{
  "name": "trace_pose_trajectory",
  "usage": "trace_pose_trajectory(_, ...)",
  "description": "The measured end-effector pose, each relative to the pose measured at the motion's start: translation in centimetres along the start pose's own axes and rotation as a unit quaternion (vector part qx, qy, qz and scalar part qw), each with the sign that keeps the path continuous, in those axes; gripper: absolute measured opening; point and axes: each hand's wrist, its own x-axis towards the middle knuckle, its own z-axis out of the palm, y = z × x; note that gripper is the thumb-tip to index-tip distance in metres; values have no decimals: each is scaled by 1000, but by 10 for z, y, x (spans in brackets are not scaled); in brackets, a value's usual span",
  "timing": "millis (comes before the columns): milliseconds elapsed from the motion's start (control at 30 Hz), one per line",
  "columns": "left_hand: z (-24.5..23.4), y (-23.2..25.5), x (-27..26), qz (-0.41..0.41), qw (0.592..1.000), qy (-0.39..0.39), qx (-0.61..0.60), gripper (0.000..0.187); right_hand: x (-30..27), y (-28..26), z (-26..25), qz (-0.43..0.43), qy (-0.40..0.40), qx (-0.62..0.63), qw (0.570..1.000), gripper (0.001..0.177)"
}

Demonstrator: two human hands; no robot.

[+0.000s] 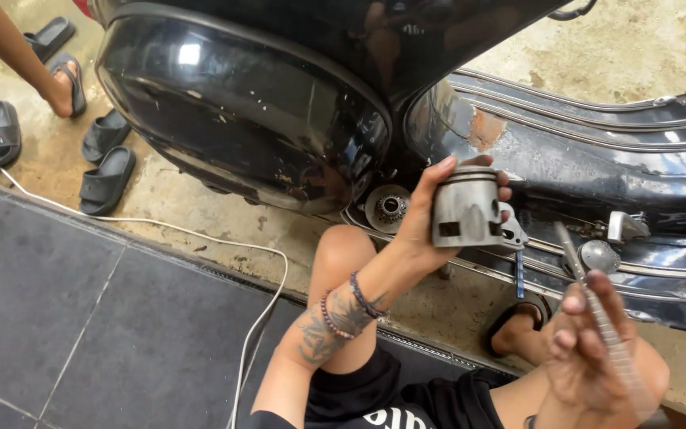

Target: The person sits on the floor and uses a metal tool to scrape and clean the surface of a motorcycle piston. They rotate the piston to access different areas and continue scraping the top and sides.

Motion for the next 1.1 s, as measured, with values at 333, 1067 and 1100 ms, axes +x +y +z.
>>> trace_pose_trajectory(333,-3,-60,23,-74,996,-41,10,47,81,-50,22,-225,169,-459,843,35)
trace_pose_trajectory(1067,-4,-72,29,-114,985,11,126,77,75,-12,0,-291,123,-494,810,30)
trace_pose_trajectory(1100,-3,-74,29,-124,985,12,121,80,78,-13,3,-299,125,-492,808,41)
